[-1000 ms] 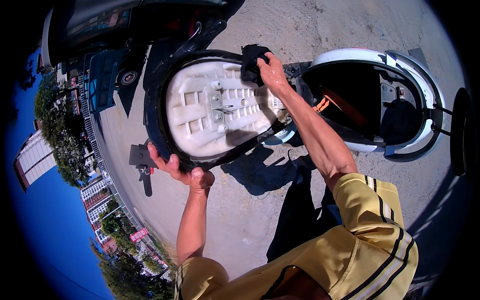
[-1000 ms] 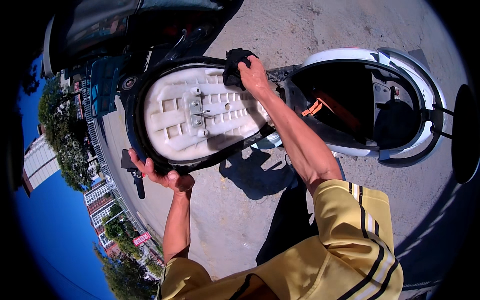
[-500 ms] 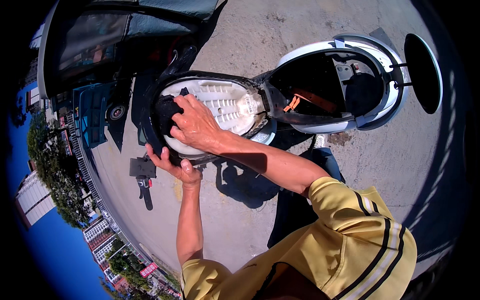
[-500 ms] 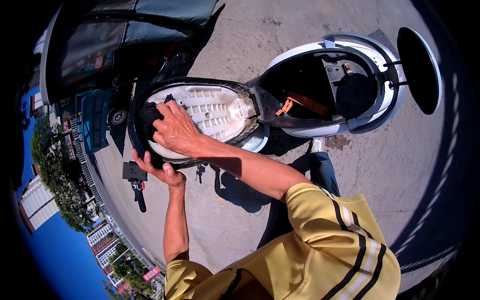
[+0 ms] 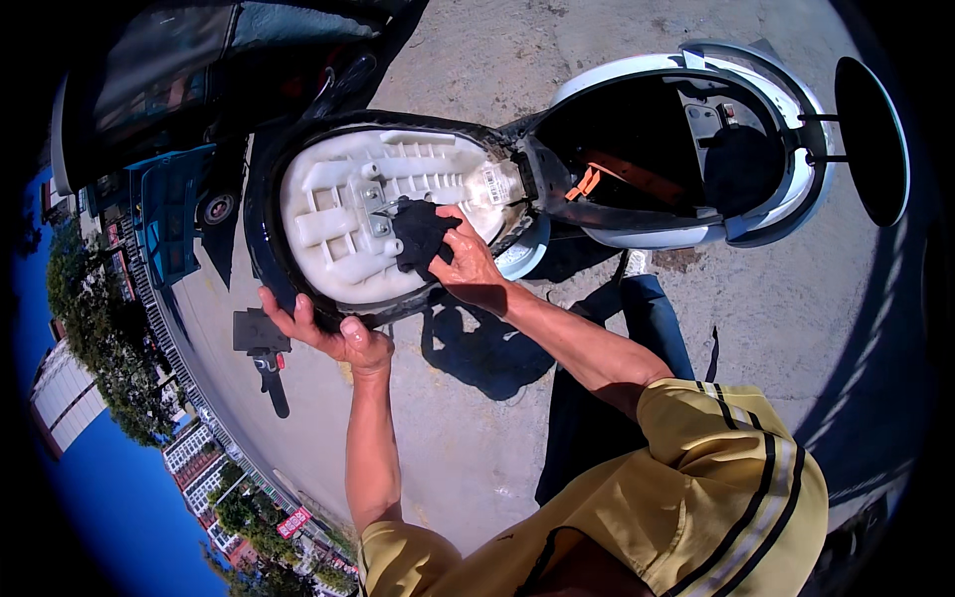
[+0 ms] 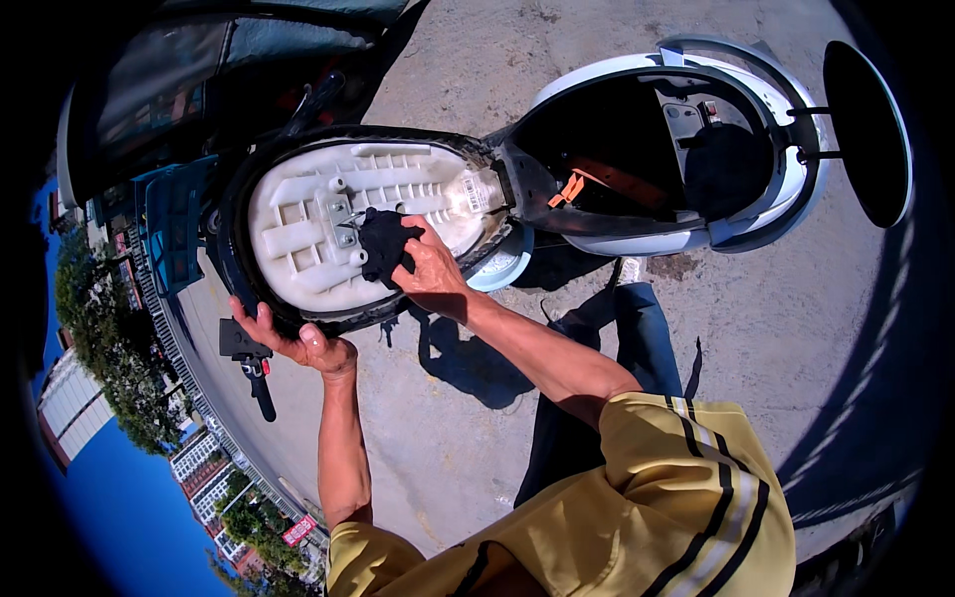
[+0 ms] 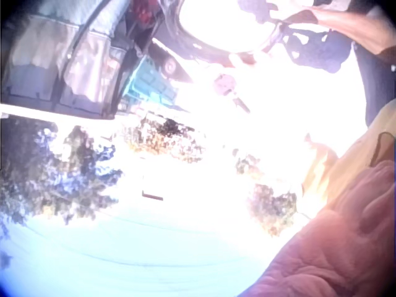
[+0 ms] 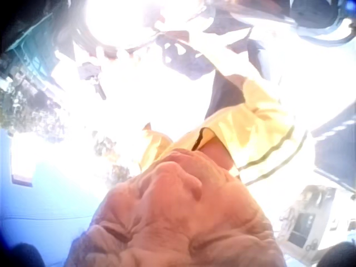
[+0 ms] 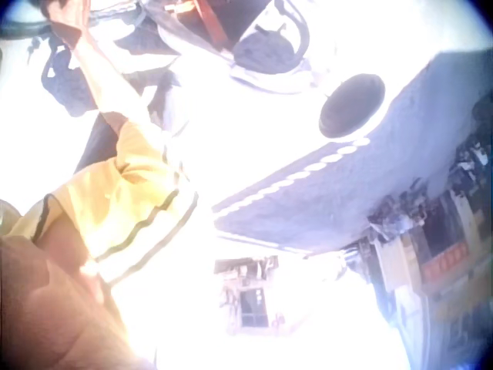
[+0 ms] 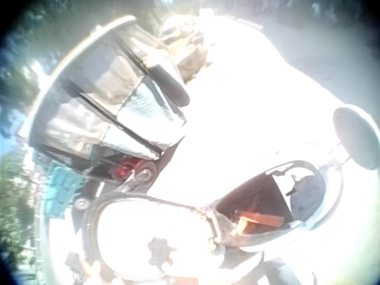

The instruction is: The person kneels and wipes the front fairing and wheel area of a white scooter with a black cloth, then stands to wipe the seat and handlebars. They open the seat to wipe the storage compartment interior before closing it.

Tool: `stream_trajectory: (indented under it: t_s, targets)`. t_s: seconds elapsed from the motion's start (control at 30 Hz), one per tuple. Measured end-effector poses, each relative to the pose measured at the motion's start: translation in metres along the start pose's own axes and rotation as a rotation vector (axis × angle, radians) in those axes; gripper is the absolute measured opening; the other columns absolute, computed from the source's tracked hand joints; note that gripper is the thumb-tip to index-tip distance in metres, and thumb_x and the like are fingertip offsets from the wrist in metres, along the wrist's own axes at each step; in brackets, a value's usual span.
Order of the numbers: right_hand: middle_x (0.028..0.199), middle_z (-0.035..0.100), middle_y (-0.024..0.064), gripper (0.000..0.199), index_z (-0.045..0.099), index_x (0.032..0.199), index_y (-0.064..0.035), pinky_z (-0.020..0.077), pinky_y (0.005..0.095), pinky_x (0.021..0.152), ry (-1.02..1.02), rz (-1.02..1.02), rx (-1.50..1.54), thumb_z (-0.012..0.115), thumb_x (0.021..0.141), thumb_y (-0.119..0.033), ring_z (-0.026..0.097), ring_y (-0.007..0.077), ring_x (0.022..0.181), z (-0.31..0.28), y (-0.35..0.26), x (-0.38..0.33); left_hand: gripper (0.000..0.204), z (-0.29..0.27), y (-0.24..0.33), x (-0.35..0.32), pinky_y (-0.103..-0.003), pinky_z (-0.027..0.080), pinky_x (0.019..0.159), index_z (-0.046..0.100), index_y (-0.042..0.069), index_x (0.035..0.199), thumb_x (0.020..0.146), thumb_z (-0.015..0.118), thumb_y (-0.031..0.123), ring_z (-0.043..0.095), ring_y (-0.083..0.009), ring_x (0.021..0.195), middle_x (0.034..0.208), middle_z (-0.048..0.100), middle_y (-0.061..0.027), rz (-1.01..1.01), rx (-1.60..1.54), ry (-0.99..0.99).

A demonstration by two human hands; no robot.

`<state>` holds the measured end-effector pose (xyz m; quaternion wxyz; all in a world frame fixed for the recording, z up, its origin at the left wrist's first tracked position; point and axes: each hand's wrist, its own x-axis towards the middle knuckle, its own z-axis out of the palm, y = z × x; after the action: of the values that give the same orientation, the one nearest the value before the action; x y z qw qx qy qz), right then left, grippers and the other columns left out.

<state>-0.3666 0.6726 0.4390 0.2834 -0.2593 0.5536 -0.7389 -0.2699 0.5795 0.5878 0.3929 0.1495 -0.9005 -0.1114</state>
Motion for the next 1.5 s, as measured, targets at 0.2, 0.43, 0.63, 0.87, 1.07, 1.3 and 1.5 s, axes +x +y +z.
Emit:
stream_trajectory:
  t_s: [0.2, 0.43, 0.63, 0.87, 1.07, 1.3, 1.5]
  targets:
    - [0.136, 0.056, 0.0183, 0.028, 0.067, 0.097, 0.0060, 0.0486, 0.0472, 0.105, 0.155, -0.229, -0.266, 0.062, 0.070, 0.002, 0.054, 0.0436, 0.123, -0.014, 0.064, 0.081, 0.058, 0.000, 0.002, 0.010, -0.057, 0.023, 0.125, 0.043, 0.020, 0.157, 0.104, 0.050, 0.043, 0.021, -0.0399, 0.158, 0.171, 0.018, -0.0249, 0.025, 0.094, -0.026]
    - [0.128, 0.065, 0.0275, 0.035, 0.073, 0.113, 0.0078, 0.0496, 0.0428, 0.103, 0.080, 0.648, -0.411, 0.063, 0.088, -0.015, 0.061, 0.0388, 0.120, -0.028, 0.181, 0.047, 0.059, 0.007, -0.001, 0.007, -0.058, 0.020, 0.126, 0.042, 0.019, 0.158, 0.104, 0.050, 0.041, 0.021, -0.0418, 0.158, 0.170, 0.017, -0.0262, 0.041, 0.050, -0.003]
    - [0.108, 0.073, 0.0283, 0.035, 0.070, 0.110, 0.0046, 0.0532, 0.0453, 0.093, 0.295, 0.481, 0.015, 0.063, 0.089, -0.023, 0.069, 0.0442, 0.105, -0.010, 0.075, 0.142, 0.059, 0.009, 0.001, 0.010, -0.059, 0.019, 0.126, 0.045, 0.014, 0.155, 0.102, 0.049, 0.038, 0.020, -0.0414, 0.159, 0.171, 0.019, -0.0266, 0.030, 0.033, 0.014]
    - [0.110, 0.068, 0.0170, 0.032, 0.071, 0.115, 0.0008, 0.0528, 0.0455, 0.092, -0.087, -0.362, -0.322, 0.068, 0.087, -0.014, 0.064, 0.0379, 0.104, 0.003, -0.113, 0.148, 0.057, -0.001, 0.007, 0.001, -0.058, 0.021, 0.126, 0.041, 0.017, 0.156, 0.103, 0.049, 0.039, 0.016, -0.0396, 0.160, 0.172, 0.014, -0.0233, -0.052, 0.034, -0.055]
    - [0.118, 0.063, 0.0184, 0.030, 0.069, 0.115, 0.0022, 0.0521, 0.0461, 0.097, 0.083, -0.562, -0.190, 0.068, 0.090, -0.014, 0.061, 0.0416, 0.107, 0.006, -0.043, 0.180, 0.056, 0.010, 0.006, 0.013, -0.055, 0.021, 0.125, 0.041, 0.014, 0.154, 0.105, 0.049, 0.041, 0.018, -0.0386, 0.159, 0.172, 0.016, -0.0215, -0.050, 0.050, -0.045]
    - [0.107, 0.073, 0.0283, 0.032, 0.072, 0.108, 0.0022, 0.0537, 0.0534, 0.095, -0.090, 0.251, -0.384, 0.056, 0.092, -0.021, 0.069, 0.0471, 0.105, -0.006, -0.054, 0.187, 0.058, 0.001, 0.006, 0.013, -0.056, 0.020, 0.126, 0.041, 0.013, 0.153, 0.105, 0.049, 0.045, 0.018, -0.0393, 0.159, 0.172, 0.016, -0.0216, -0.008, 0.109, -0.060]
    - [0.108, 0.066, 0.0275, 0.027, 0.065, 0.109, 0.0027, 0.0526, 0.0530, 0.090, -0.024, -0.078, -0.099, 0.060, 0.092, -0.017, 0.065, 0.0491, 0.102, 0.020, -0.154, 0.145, 0.065, 0.007, 0.012, 0.013, -0.058, 0.024, 0.122, 0.037, 0.016, 0.158, 0.106, 0.040, 0.055, 0.020, -0.0423, 0.157, 0.169, 0.014, -0.0266, -0.083, 0.088, -0.062]
